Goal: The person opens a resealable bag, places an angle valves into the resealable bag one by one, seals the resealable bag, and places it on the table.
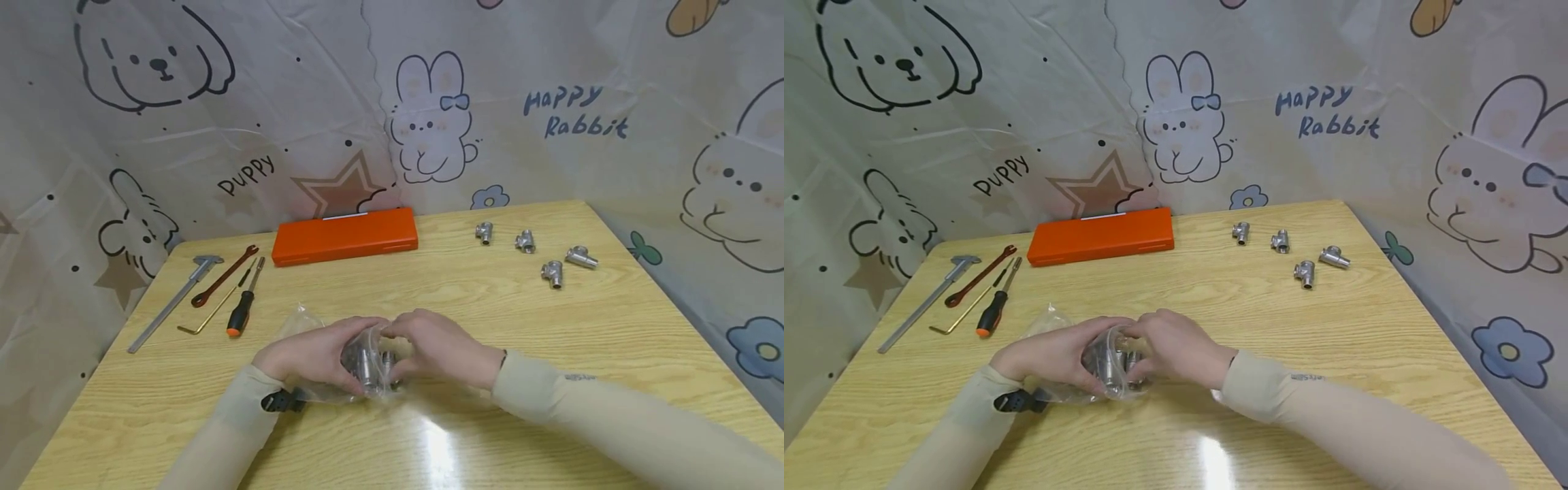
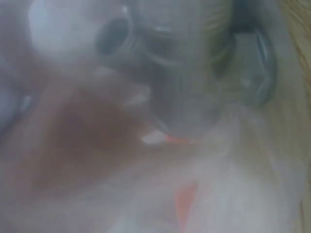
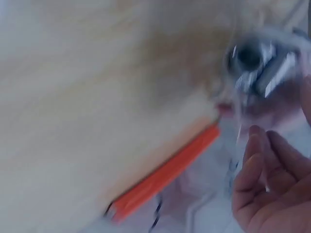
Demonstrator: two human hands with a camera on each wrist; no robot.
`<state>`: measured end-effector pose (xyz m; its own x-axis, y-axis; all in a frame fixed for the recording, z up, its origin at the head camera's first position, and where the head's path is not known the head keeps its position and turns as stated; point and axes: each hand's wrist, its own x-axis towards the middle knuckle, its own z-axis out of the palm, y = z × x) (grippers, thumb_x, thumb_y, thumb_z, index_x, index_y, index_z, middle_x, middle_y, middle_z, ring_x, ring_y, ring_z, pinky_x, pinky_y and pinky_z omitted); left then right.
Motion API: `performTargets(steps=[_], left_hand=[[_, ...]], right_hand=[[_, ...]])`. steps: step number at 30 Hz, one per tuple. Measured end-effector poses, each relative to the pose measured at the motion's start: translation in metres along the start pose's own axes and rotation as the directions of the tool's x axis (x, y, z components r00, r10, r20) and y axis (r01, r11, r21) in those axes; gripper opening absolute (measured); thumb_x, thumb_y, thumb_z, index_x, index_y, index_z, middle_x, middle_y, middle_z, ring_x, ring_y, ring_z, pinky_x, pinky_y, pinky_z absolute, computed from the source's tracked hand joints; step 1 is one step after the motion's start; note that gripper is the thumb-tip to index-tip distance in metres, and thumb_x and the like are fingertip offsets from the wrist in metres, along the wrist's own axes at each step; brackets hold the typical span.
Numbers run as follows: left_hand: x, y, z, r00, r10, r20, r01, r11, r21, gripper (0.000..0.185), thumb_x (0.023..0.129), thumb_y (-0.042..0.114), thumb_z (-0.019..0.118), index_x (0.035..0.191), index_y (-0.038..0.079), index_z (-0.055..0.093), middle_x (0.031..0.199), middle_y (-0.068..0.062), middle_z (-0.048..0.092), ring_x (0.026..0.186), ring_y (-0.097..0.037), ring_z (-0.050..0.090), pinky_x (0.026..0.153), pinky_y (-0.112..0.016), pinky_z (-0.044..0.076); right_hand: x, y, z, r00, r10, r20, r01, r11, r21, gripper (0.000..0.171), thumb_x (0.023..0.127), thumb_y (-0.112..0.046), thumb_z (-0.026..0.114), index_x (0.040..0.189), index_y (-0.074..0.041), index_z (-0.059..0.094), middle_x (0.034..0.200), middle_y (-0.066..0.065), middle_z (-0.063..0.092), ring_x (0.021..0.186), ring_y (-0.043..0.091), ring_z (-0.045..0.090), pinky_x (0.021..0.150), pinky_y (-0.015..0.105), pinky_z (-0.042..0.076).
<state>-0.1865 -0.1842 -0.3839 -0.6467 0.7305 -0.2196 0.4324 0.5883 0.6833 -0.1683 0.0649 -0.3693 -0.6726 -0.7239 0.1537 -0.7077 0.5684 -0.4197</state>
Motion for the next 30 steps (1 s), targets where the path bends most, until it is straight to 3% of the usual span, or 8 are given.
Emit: performTargets(steps=[4, 7, 9, 12, 16, 21, 26, 30], left_hand=[[0.000, 0.002, 0.000, 1.000, -0.017, 0.000, 0.017, 1.000, 0.025, 0.106, 0.070, 0.041, 0.090, 0.156, 0.030, 0.028, 0.154, 0.006, 0.035, 0.138, -0.016, 0.035, 0.111, -0.044, 0.032], [0.001, 0.002, 0.000, 1.000, -0.025, 0.001, 0.025, 0.999, 0.034, 0.106, 0.070, 0.040, 0.090, 0.156, 0.030, 0.028, 0.155, 0.005, 0.033, 0.140, -0.015, 0.032, 0.112, -0.043, 0.031], [0.000, 0.002, 0.000, 1.000, -0.029, 0.000, 0.029, 0.999, 0.034, 0.107, 0.070, 0.040, 0.090, 0.156, 0.030, 0.027, 0.156, 0.005, 0.032, 0.140, -0.016, 0.032, 0.112, -0.043, 0.031], [0.000, 0.001, 0.001, 0.999, -0.034, 0.000, 0.034, 0.999, 0.036, 0.107, 0.071, 0.041, 0.090, 0.157, 0.030, 0.027, 0.156, 0.004, 0.032, 0.140, -0.017, 0.032, 0.112, -0.044, 0.031], [0.000, 0.000, 0.002, 0.999, -0.034, 0.004, 0.034, 0.999, 0.034, 0.107, 0.071, 0.041, 0.089, 0.157, 0.028, 0.027, 0.156, 0.003, 0.033, 0.139, -0.018, 0.032, 0.112, -0.045, 0.031], [-0.001, 0.000, 0.002, 0.999, -0.038, 0.003, 0.038, 0.999, 0.036, 0.106, 0.071, 0.040, 0.090, 0.156, 0.031, 0.027, 0.156, 0.003, 0.032, 0.139, -0.017, 0.032, 0.112, -0.045, 0.031], [-0.001, 0.002, 0.001, 0.999, -0.040, -0.003, 0.040, 0.998, 0.041, 0.105, 0.071, 0.039, 0.090, 0.156, 0.030, 0.028, 0.156, 0.003, 0.031, 0.140, -0.017, 0.032, 0.112, -0.044, 0.031], [-0.002, 0.001, 0.000, 0.999, -0.038, -0.002, 0.038, 0.998, 0.041, 0.105, 0.072, 0.039, 0.089, 0.156, 0.031, 0.028, 0.157, 0.003, 0.031, 0.140, -0.017, 0.031, 0.112, -0.044, 0.031]], right_hand=[[-0.023, 0.034, -0.038, 0.995, 0.080, -0.062, -0.082, 0.996, -0.030, 0.059, 0.077, -0.032, 0.084, 0.125, -0.002, 0.065, 0.118, 0.012, 0.068, 0.096, 0.024, 0.067, 0.085, 0.037, 0.055], [-0.044, 0.076, -0.070, 0.974, 0.206, -0.096, -0.213, 0.975, -0.067, 0.059, 0.080, -0.025, 0.083, 0.129, 0.001, 0.062, 0.124, 0.017, 0.065, 0.098, 0.029, 0.065, 0.086, 0.043, 0.054], [-0.059, 0.108, -0.089, 0.947, 0.308, -0.094, -0.317, 0.944, -0.092, 0.061, 0.082, -0.022, 0.082, 0.133, 0.003, 0.058, 0.129, 0.021, 0.061, 0.101, 0.033, 0.064, 0.087, 0.048, 0.053], [-0.082, 0.153, -0.107, 0.886, 0.460, -0.051, -0.463, 0.879, -0.110, 0.069, 0.085, -0.022, 0.080, 0.140, 0.007, 0.049, 0.134, 0.028, 0.054, 0.106, 0.040, 0.060, 0.088, 0.055, 0.050], [-0.105, 0.194, -0.111, 0.834, 0.551, 0.011, -0.547, 0.829, -0.115, 0.078, 0.086, -0.028, 0.079, 0.142, 0.012, 0.042, 0.137, 0.035, 0.047, 0.118, 0.050, 0.051, 0.096, 0.062, 0.042], [-0.115, 0.214, -0.102, 0.838, 0.545, 0.018, -0.539, 0.833, -0.122, 0.081, 0.084, -0.030, 0.080, 0.140, 0.014, 0.042, 0.137, 0.041, 0.042, 0.126, 0.058, 0.037, 0.103, 0.066, 0.032], [-0.112, 0.217, -0.097, 0.846, 0.533, -0.014, -0.529, 0.837, -0.142, 0.073, 0.084, -0.022, 0.080, 0.137, 0.015, 0.046, 0.133, 0.042, 0.045, 0.121, 0.058, 0.043, 0.099, 0.066, 0.036], [-0.109, 0.216, -0.096, 0.828, 0.560, -0.021, -0.557, 0.817, -0.151, 0.071, 0.083, -0.020, 0.080, 0.133, 0.018, 0.047, 0.128, 0.041, 0.050, 0.117, 0.056, 0.047, 0.098, 0.064, 0.039]])
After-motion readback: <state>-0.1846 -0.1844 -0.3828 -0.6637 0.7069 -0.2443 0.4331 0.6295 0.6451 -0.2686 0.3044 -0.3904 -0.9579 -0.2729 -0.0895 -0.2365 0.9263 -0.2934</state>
